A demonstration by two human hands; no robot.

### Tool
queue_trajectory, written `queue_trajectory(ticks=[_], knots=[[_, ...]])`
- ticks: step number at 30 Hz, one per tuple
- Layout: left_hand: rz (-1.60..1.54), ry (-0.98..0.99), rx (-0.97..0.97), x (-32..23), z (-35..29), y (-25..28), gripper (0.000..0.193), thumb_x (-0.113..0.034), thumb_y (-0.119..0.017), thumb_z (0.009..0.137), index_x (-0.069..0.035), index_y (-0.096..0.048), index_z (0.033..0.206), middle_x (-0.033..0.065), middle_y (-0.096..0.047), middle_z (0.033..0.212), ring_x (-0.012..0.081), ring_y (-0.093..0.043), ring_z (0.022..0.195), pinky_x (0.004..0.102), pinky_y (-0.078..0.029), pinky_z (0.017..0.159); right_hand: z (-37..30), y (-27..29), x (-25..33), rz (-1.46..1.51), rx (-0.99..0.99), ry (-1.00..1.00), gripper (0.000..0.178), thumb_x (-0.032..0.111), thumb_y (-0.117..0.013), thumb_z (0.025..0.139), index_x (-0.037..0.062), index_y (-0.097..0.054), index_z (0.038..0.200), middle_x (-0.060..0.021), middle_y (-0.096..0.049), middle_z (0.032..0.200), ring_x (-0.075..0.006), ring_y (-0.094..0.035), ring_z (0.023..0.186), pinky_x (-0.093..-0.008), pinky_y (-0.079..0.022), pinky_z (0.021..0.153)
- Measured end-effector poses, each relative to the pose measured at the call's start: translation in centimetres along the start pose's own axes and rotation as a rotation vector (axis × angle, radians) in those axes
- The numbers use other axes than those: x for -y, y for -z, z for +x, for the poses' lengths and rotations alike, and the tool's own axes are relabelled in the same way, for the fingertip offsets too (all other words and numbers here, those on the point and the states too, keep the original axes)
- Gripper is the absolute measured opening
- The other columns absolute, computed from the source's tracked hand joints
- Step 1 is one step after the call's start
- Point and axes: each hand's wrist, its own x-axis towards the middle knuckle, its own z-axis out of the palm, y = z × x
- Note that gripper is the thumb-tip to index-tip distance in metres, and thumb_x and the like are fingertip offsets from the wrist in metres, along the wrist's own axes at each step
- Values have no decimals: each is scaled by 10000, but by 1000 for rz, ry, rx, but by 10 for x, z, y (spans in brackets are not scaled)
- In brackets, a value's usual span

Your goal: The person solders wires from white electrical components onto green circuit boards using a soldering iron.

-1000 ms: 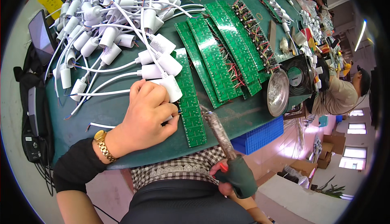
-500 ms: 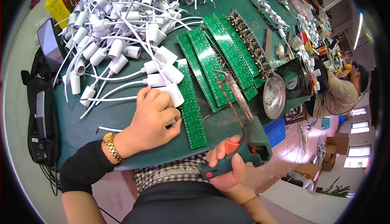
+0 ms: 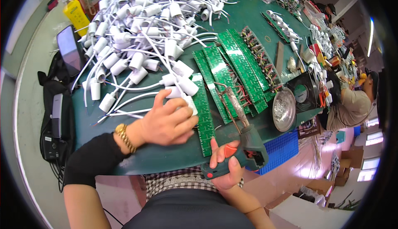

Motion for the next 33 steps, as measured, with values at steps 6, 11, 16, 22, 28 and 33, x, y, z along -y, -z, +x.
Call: queue_trajectory(ticks=[6,11,16,22,28,33], knots=[[135,159,-132,56,7,8,322,-260,-700,754,-118,-604,1026,53,-557,1007,254,-536,991,461,-342,934,-3,2,-1,-20,16,17,396,262,-552,893,102,-440,1237,-73,-515,840,-202,-584,657,-511,-184,1163],[172,384,14,77,-2,59,298,54,-595,611,-72,-594,881,84,-558,912,291,-530,864,393,-389,791,-4,5,0,-13,-5,4,401,261,-559,892,103,-433,1239,-73,-520,838,-207,-592,660,-512,-213,1154],[248,407,198,109,-16,78,405,40,-609,700,-176,-678,1037,38,-540,911,239,-551,886,363,-385,764,-4,4,-1,-7,32,-17,407,260,-586,891,103,-423,1229,-74,-524,834,-212,-604,675,-499,-213,1160],[111,363,232,127,-20,70,479,29,-713,656,-155,-683,1097,53,-538,944,223,-565,843,323,-462,740,-5,3,-2,-126,57,8,417,299,-579,891,115,-435,1237,-60,-514,815,-193,-591,626,-481,-243,1147],[-536,855,-797,133,-31,60,203,-56,-626,894,-28,-649,1094,28,-630,951,119,-580,792,240,-455,730,-7,4,-3,-71,60,-9,439,285,-615,892,108,-415,1241,-68,-533,839,-212,-618,704,-495,-209,1164],[-1178,674,-1315,120,-8,106,265,-267,-468,1020,-39,-535,1137,77,-550,980,156,-515,867,332,-419,877,-9,4,-3,-96,68,-8,439,307,-615,896,109,-417,1234,-61,-532,838,-206,-619,694,-506,-229,1153]])
